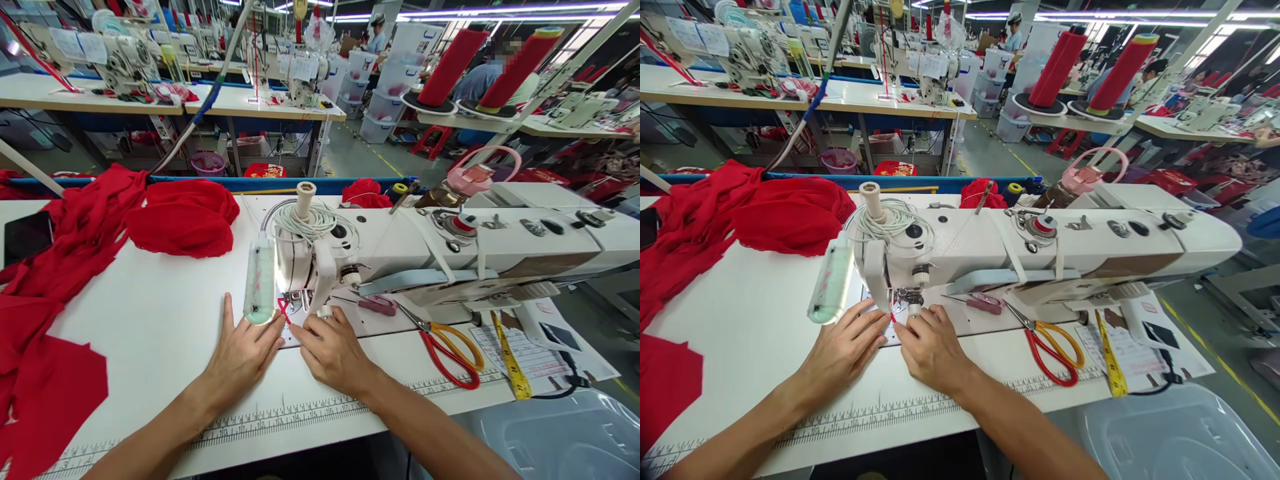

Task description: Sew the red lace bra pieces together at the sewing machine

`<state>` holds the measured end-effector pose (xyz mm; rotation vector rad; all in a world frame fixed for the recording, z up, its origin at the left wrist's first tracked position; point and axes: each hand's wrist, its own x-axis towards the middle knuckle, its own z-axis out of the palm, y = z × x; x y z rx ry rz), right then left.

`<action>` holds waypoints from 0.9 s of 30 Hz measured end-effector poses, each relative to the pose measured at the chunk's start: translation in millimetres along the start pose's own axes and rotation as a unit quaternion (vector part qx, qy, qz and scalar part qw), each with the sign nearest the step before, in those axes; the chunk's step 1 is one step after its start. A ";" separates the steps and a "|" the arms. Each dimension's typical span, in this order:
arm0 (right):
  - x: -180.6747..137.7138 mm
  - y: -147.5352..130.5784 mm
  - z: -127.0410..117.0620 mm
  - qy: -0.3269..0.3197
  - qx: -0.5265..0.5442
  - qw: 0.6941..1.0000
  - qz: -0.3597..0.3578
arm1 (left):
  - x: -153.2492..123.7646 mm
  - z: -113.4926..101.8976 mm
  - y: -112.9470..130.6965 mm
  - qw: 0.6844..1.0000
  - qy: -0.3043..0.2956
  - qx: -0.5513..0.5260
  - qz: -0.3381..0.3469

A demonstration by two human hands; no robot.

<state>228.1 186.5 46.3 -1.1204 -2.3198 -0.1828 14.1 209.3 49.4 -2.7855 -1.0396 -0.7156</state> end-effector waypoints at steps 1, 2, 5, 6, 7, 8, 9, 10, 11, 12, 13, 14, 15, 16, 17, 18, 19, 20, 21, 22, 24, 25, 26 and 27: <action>0.2 -0.1 -0.3 0.001 0.002 1.000 0.000 | -0.1 0.1 0.2 1.000 0.001 0.001 0.003; 0.3 -0.2 -0.6 0.000 0.004 1.000 0.001 | -0.2 0.3 0.2 1.000 0.002 0.002 0.005; 0.5 -0.5 -1.0 -0.005 0.006 1.000 0.003 | -0.3 1.1 -0.4 1.000 -0.001 0.000 0.007; 0.4 -0.5 -0.9 -0.005 0.005 1.000 0.003 | -0.2 1.2 -0.6 1.000 -0.002 -0.002 0.006; 0.2 -0.4 -0.6 -0.005 0.004 1.000 0.004 | 0.0 1.2 -0.9 1.000 -0.003 -0.004 0.004; 0.1 -0.2 -0.3 -0.005 0.002 1.000 0.004 | 0.3 1.2 -1.1 1.000 -0.004 -0.006 0.002; -0.1 0.0 0.1 -0.004 0.001 1.000 0.004 | 0.6 0.9 -1.2 1.000 -0.005 -0.009 0.002; -0.1 0.3 0.4 -0.003 0.000 1.000 0.003 | 1.0 0.6 -1.2 1.000 -0.006 -0.012 0.001; 0.0 0.4 0.6 -0.002 0.001 1.000 0.002 | 1.4 0.1 -1.2 1.000 -0.005 -0.015 0.001; 0.3 0.5 0.7 0.002 0.003 1.000 0.000 | 1.6 -0.5 -1.1 1.000 -0.003 -0.017 0.003; 0.7 0.4 0.6 0.007 0.007 1.000 -0.002 | 1.8 -1.2 -0.9 1.000 0.001 -0.019 0.005; 1.2 0.3 0.4 0.013 0.012 1.000 -0.002 | 1.8 -1.8 -0.6 1.000 0.005 -0.021 0.008; 1.8 0.0 0.2 0.018 0.018 1.000 -0.001 | 1.6 -2.5 -0.2 1.000 0.010 -0.021 0.011; 2.4 -0.3 0.0 0.023 0.025 0.999 0.002 | 1.3 -3.0 0.3 1.000 0.016 -0.022 0.015; 3.0 -0.6 -0.1 0.028 0.031 0.999 0.008 | 0.9 -3.3 0.8 0.999 0.020 -0.021 0.018; 3.5 -0.8 0.0 0.032 0.035 0.999 0.015 | 0.5 -3.5 1.3 0.999 0.024 -0.020 0.020; 4.0 -0.9 0.2 0.036 0.037 0.998 0.022 | 0.0 -3.5 1.8 0.999 0.027 -0.018 0.022; 4.4 -0.9 0.6 0.039 0.037 0.998 0.028 | -0.3 -3.3 2.2 0.999 0.030 -0.017 0.023; 4.7 -0.7 1.1 0.038 0.036 0.998 0.031 | -0.5 -3.0 2.6 0.999 0.032 -0.016 0.023; 5.0 -0.4 1.7 0.035 0.033 0.998 0.032 | -0.6 -2.6 2.9 0.999 0.034 -0.016 0.024; 5.4 0.4 3.2 0.020 0.026 0.999 0.031 | -0.4 -1.7 3.3 0.999 0.039 -0.015 0.024; 5.5 0.9 4.1 0.009 0.021 0.999 0.032 | -0.1 -1.4 3.4 0.999 0.042 -0.014 0.025; 5.5 1.4 5.1 -0.002 0.015 0.999 0.033 | 0.3 -1.3 3.5 0.999 0.045 -0.014 0.027; 5.4 1.8 6.2 -0.012 0.008 0.999 0.035 | 0.6 -1.2 3.4 0.998 0.047 -0.014 0.029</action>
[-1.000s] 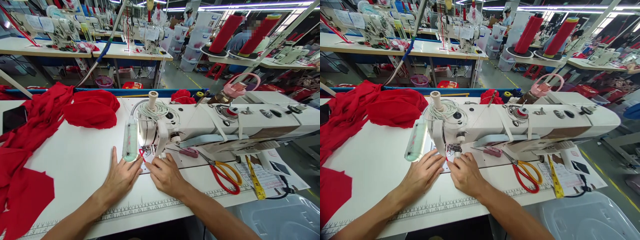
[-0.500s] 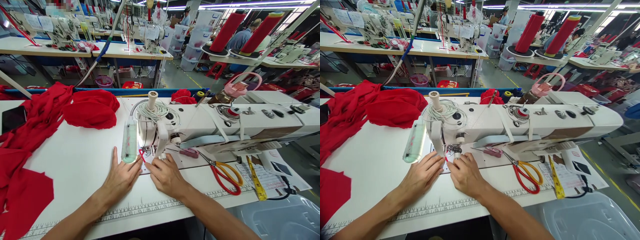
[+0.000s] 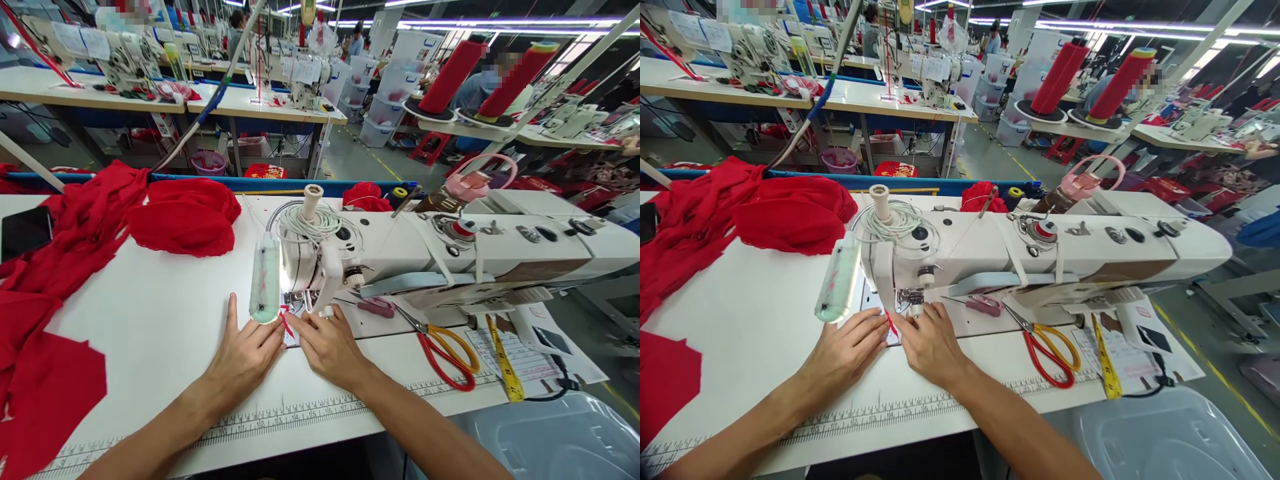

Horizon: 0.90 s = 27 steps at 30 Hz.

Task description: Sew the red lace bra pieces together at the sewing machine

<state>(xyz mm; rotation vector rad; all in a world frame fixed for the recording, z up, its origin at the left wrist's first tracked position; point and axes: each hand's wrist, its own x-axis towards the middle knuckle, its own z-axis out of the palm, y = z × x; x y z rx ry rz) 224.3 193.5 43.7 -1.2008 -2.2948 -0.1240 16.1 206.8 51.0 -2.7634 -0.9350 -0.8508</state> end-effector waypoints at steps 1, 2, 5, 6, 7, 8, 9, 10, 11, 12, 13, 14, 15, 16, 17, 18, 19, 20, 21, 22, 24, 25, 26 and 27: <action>-0.1 0.4 1.2 -0.009 -0.007 1.000 0.002 | 0.2 0.0 -0.2 1.000 0.001 0.000 0.002; -0.3 0.7 2.4 -0.019 -0.014 1.000 0.004 | 0.2 -0.1 -0.5 1.000 0.000 0.000 0.003; -0.6 0.7 5.2 -0.043 -0.027 0.999 0.008 | -1.3 0.0 -2.2 1.000 -0.011 0.008 0.009; -0.4 0.3 5.6 -0.048 -0.029 0.998 0.013 | -2.3 0.3 -2.9 1.000 -0.015 0.013 0.014; 0.1 -0.2 5.8 -0.051 -0.032 0.998 0.018 | -3.5 0.8 -3.5 0.999 -0.018 0.018 0.021; 0.7 -0.8 5.6 -0.054 -0.035 0.998 0.024 | -4.7 1.4 -4.1 0.999 -0.019 0.023 0.029; 1.4 -1.3 5.2 -0.055 -0.040 0.997 0.029 | -5.7 2.0 -4.6 0.999 -0.019 0.029 0.037; 2.1 -1.7 4.8 -0.057 -0.044 0.997 0.034 | -6.5 2.5 -4.9 0.998 -0.017 0.035 0.043; 2.7 -2.0 4.4 -0.059 -0.048 0.996 0.037 | -6.9 3.0 -4.9 0.998 -0.015 0.040 0.048; 3.0 -2.2 4.1 -0.060 -0.052 0.996 0.038 | -6.9 3.2 -4.8 0.998 -0.012 0.044 0.050; 3.0 -2.1 4.1 -0.061 -0.055 0.996 0.038 | -6.6 3.1 -4.5 0.998 -0.009 0.045 0.049; 2.7 -2.0 4.3 -0.061 -0.059 0.996 0.038 | -6.0 2.8 -4.1 0.998 -0.007 0.045 0.046; 2.0 -1.7 4.8 -0.059 -0.063 0.996 0.037 | -5.1 2.3 -3.8 0.998 -0.005 0.042 0.043; 1.0 -1.5 5.6 -0.056 -0.067 0.996 0.035 | -4.1 1.6 -3.5 0.999 -0.002 0.038 0.038; -0.1 -1.2 6.4 -0.050 -0.071 0.996 0.033 | -3.1 0.7 -3.3 0.999 0.001 0.034 0.035; -1.3 -1.0 7.3 -0.045 -0.072 0.996 0.031 | -2.2 -0.3 -3.3 0.999 0.005 0.030 0.032; -2.4 -0.9 8.0 -0.041 -0.072 0.996 0.031 | -1.3 -1.2 -3.4 0.999 0.008 0.026 0.031; -3.3 -0.8 8.5 -0.038 -0.070 0.996 0.030 | -0.7 -2.1 -3.8 0.999 0.009 0.022 0.030; -3.9 -0.9 8.8 -0.037 -0.068 0.997 0.030 | -0.3 -2.8 -4.3 0.999 0.007 0.018 0.028; -4.2 -0.9 8.9 -0.037 -0.066 0.997 0.030 | -0.3 -3.3 -4.8 1.000 0.003 0.014 0.026; -4.1 -1.3 8.5 -0.040 -0.064 0.997 0.031 | -1.1 -3.1 -5.8 1.000 -0.011 0.007 0.019; -3.9 -1.5 8.2 -0.040 -0.064 0.997 0.031 | -1.9 -2.4 -6.1 1.000 -0.018 0.005 0.015; -3.7 -1.8 7.9 -0.041 -0.065 0.997 0.032 | -3.0 -1.4 -6.3 1.000 -0.023 0.003 0.011; -3.5 -2.0 7.7 -0.042 -0.065 0.996 0.033 | -4.1 -0.1 -6.4 1.000 -0.027 0.000 0.007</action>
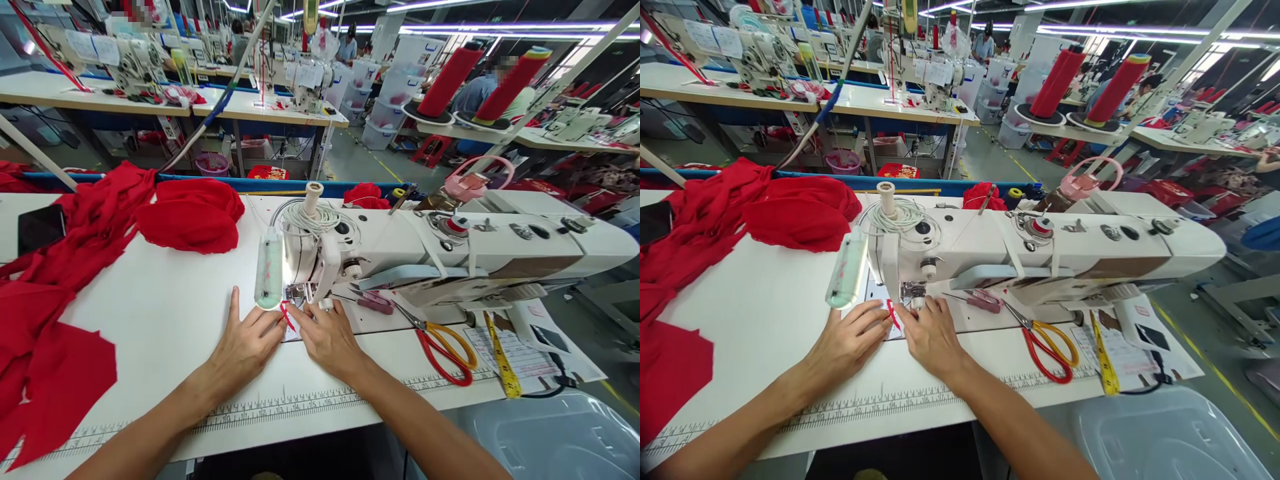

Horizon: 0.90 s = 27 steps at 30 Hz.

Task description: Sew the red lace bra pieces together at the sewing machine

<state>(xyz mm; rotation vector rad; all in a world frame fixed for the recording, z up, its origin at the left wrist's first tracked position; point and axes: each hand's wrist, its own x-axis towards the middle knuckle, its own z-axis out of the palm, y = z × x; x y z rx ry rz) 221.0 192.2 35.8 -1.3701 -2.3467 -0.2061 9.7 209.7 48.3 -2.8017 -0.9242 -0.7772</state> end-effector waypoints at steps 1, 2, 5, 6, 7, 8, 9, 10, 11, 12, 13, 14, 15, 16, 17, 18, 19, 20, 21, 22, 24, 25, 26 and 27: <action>0.1 -0.2 -0.1 0.000 0.000 1.000 0.001 | -1.0 1.4 0.0 1.000 -0.003 -0.003 -0.003; 0.1 -0.2 0.0 -0.001 0.000 1.000 0.003 | -1.9 2.6 0.1 1.000 -0.004 -0.007 -0.006; 0.2 1.2 0.4 -0.004 0.003 1.000 0.007 | -2.3 3.6 0.5 1.000 -0.003 -0.008 -0.008; 0.3 2.3 0.4 -0.005 0.005 1.000 0.008 | -1.7 2.9 0.6 1.000 -0.001 -0.004 -0.006; 0.5 3.5 0.2 -0.003 0.008 1.000 0.011 | -1.0 1.8 0.7 1.000 0.001 0.000 -0.003; 0.5 4.8 -0.3 0.001 0.011 1.000 0.013 | -0.2 0.7 0.8 1.000 0.002 0.003 0.000; 0.5 6.1 -1.0 0.010 0.015 1.000 0.015 | 0.4 -0.3 0.8 1.000 0.000 0.005 0.002; 0.4 7.0 -2.0 0.020 0.018 0.999 0.016 | 0.8 -1.0 0.8 1.000 -0.002 0.005 0.002; 0.2 7.6 -3.1 0.032 0.022 0.999 0.015 | 0.9 -1.2 0.8 1.000 -0.005 0.006 0.001; 0.0 7.7 -4.4 0.041 0.028 0.999 0.010 | 0.7 -1.0 0.7 1.000 -0.007 0.007 0.000; -0.2 7.5 -5.7 0.046 0.034 0.998 0.002 | 0.3 -0.3 0.5 1.000 -0.008 0.008 -0.002; -0.4 6.9 -6.9 0.048 0.042 0.998 -0.008 | -0.2 0.6 0.2 1.000 -0.010 0.010 -0.003; -0.5 6.1 -7.9 0.048 0.050 0.997 -0.017 | -0.7 1.7 -0.2 1.000 -0.011 0.012 -0.003; -0.5 5.2 -8.7 0.046 0.058 0.997 -0.026 | -1.2 2.8 -0.7 1.000 -0.012 0.012 -0.003; -0.5 4.5 -9.2 0.044 0.064 0.996 -0.033 | -1.5 3.7 -1.3 1.000 -0.015 0.012 -0.003; -0.4 4.0 -9.4 0.042 0.068 0.996 -0.039 | -1.7 4.4 -2.0 1.000 -0.018 0.010 -0.004; -0.2 3.7 -9.3 0.041 0.069 0.996 -0.042 | -1.6 4.9 -2.7 1.000 -0.021 0.008 -0.006; -0.1 3.6 -9.0 0.039 0.067 0.996 -0.044 | -1.2 5.2 -3.5 1.000 -0.024 0.004 -0.009; 0.0 3.8 -8.5 0.039 0.063 0.996 -0.044 | -0.7 5.3 -4.3 1.000 -0.026 -0.001 -0.013; 0.0 4.0 -7.8 0.038 0.058 0.997 -0.044 | -0.1 5.3 -5.2 1.000 -0.026 -0.005 -0.016; 0.0 4.7 -6.1 0.038 0.049 0.997 -0.041 | 1.2 5.4 -6.8 0.999 -0.023 -0.014 -0.024; 0.0 5.0 -5.2 0.039 0.046 0.997 -0.040 | 1.8 5.5 -7.5 0.999 -0.021 -0.017 -0.027; -0.1 5.1 -4.5 0.040 0.045 0.997 -0.040 | 2.3 5.6 -8.2 0.999 -0.020 -0.019 -0.029; -0.2 5.2 -3.9 0.041 0.045 0.997 -0.039 | 2.6 5.7 -8.7 0.999 -0.021 -0.020 -0.031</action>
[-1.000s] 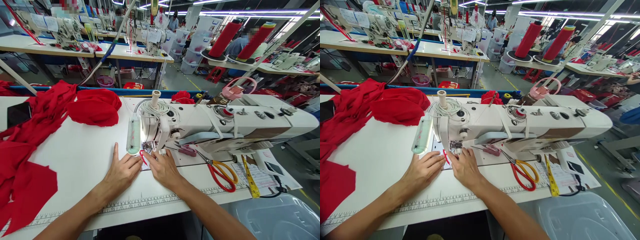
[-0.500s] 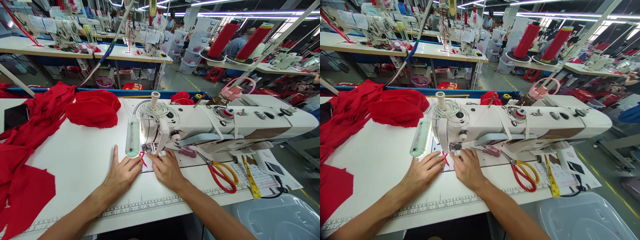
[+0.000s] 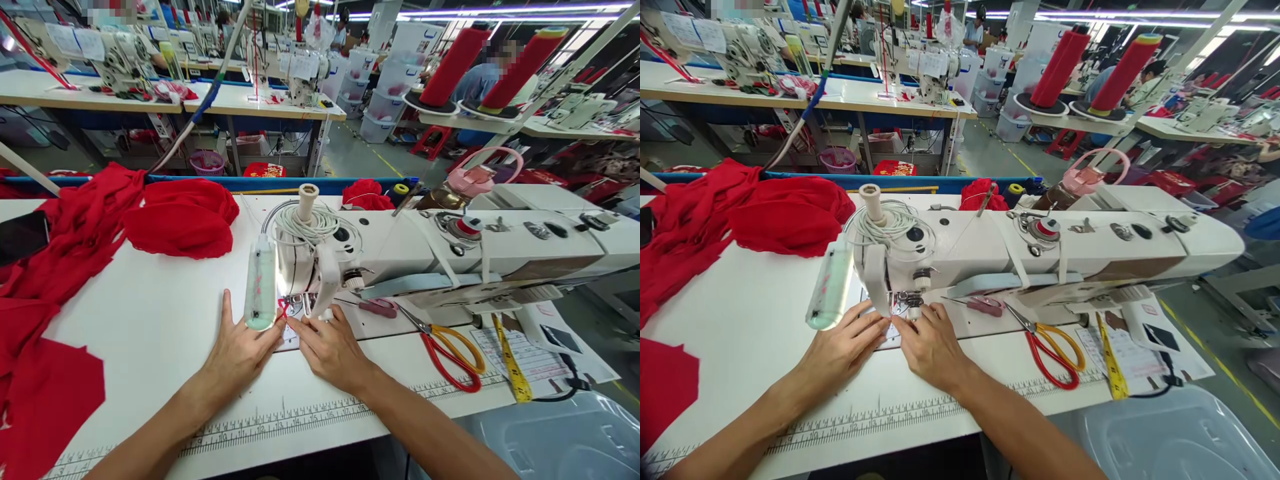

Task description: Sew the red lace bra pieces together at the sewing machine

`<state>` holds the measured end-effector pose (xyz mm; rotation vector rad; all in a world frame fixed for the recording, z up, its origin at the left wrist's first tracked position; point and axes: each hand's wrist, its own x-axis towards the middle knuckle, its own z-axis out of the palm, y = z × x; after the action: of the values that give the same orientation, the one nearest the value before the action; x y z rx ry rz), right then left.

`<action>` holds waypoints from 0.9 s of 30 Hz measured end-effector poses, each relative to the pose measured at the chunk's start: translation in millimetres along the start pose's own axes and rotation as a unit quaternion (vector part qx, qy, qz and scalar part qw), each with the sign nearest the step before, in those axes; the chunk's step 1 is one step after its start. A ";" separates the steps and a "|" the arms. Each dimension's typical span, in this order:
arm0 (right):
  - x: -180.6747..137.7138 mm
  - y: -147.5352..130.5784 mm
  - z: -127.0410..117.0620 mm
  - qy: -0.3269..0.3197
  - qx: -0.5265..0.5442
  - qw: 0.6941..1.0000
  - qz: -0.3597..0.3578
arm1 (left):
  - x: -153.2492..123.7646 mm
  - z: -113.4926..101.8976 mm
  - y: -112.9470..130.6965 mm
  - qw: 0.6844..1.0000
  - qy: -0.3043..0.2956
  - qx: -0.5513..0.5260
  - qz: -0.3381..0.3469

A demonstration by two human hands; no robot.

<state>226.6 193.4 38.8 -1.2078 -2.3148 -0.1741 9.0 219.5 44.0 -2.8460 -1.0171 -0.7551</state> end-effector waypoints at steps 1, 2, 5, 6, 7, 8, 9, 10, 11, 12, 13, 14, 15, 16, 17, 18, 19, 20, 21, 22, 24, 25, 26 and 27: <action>-0.1 0.0 0.3 -0.001 0.000 1.000 0.002 | 0.2 0.1 -0.4 1.000 -0.002 0.000 -0.001; -0.2 -0.1 0.4 -0.001 -0.001 1.000 0.004 | 0.4 0.2 -0.7 1.000 -0.004 0.000 -0.001; -0.3 -0.6 -1.7 -0.002 -0.002 1.000 0.005 | 0.4 -0.1 -0.5 1.000 -0.009 -0.001 -0.002; -0.4 -0.7 -2.9 0.000 0.002 1.000 0.001 | 0.4 -0.6 -0.1 1.000 -0.009 -0.002 -0.002; -0.4 -0.8 -4.3 0.002 0.008 1.000 -0.006 | 0.5 -1.2 0.6 1.000 -0.008 -0.002 -0.001; -0.5 -0.8 -5.7 0.004 0.015 1.000 -0.012 | 0.6 -2.0 1.4 1.000 -0.005 -0.002 0.002; -0.6 -0.9 -7.0 0.005 0.022 1.000 -0.019 | 0.6 -3.0 2.3 1.000 -0.002 -0.001 0.007; -0.7 -1.1 -8.1 0.005 0.028 0.999 -0.026 | 0.7 -4.1 3.2 1.000 0.002 0.001 0.014; -0.8 -1.3 -8.9 0.004 0.031 0.999 -0.031 | 0.8 -5.2 4.1 1.000 0.007 0.003 0.023; -0.9 -1.5 -9.5 0.004 0.032 0.999 -0.036 | 0.9 -6.2 4.9 0.999 0.011 0.004 0.031; -1.0 -1.7 -9.8 0.004 0.032 0.999 -0.039 | 0.9 -7.1 5.4 0.999 0.013 0.004 0.035; -1.0 -2.0 -9.9 0.004 0.033 0.999 -0.041 | 0.9 -7.8 5.8 0.999 0.015 0.002 0.036; -1.0 -2.3 -9.9 0.003 0.033 0.999 -0.042 | 0.8 -8.3 5.9 0.999 0.014 -0.001 0.034; -0.9 -2.5 -9.9 0.003 0.034 0.999 -0.042 | 0.7 -8.7 6.0 0.999 0.012 -0.005 0.031; -0.8 -2.7 -9.8 0.003 0.034 0.999 -0.042 | 0.5 -8.8 5.9 1.000 0.008 -0.009 0.028; -0.7 -2.8 -9.9 0.005 0.036 0.998 -0.042 | 0.3 -8.9 5.8 1.000 0.005 -0.013 0.026; -0.6 -2.9 -9.9 0.007 0.037 0.998 -0.043 | 0.0 -8.8 5.7 1.000 0.001 -0.016 0.024; -0.5 -3.0 -10.1 0.009 0.039 0.998 -0.044 | -0.3 -8.7 5.7 1.000 -0.002 -0.020 0.021; -0.4 -3.1 -10.2 0.008 0.040 0.998 -0.045 | -0.6 -8.5 5.7 1.000 -0.003 -0.023 0.017; -0.5 -3.1 -10.4 0.006 0.040 0.998 -0.045 | -0.8 -8.3 5.8 1.000 -0.004 -0.026 0.013; -0.7 -3.1 -10.5 -0.003 0.038 0.998 -0.046 | -1.0 -8.1 6.2 0.999 -0.003 -0.031 0.007; -0.9 -3.1 -10.4 -0.007 0.036 0.998 -0.046 | -0.9 -8.2 6.3 0.999 -0.002 -0.033 0.006; -1.1 -3.1 -10.3 -0.010 0.034 0.998 -0.046 | -0.7 -8.4 6.5 0.999 -0.001 -0.035 0.006; -1.2 -3.0 -10.2 -0.012 0.032 0.998 -0.046 | -0.3 -8.6 6.5 0.999 0.001 -0.036 0.008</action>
<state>228.7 187.2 47.3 -1.0791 -2.3788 -0.1163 8.9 212.6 52.4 -2.9097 -0.9856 -0.8098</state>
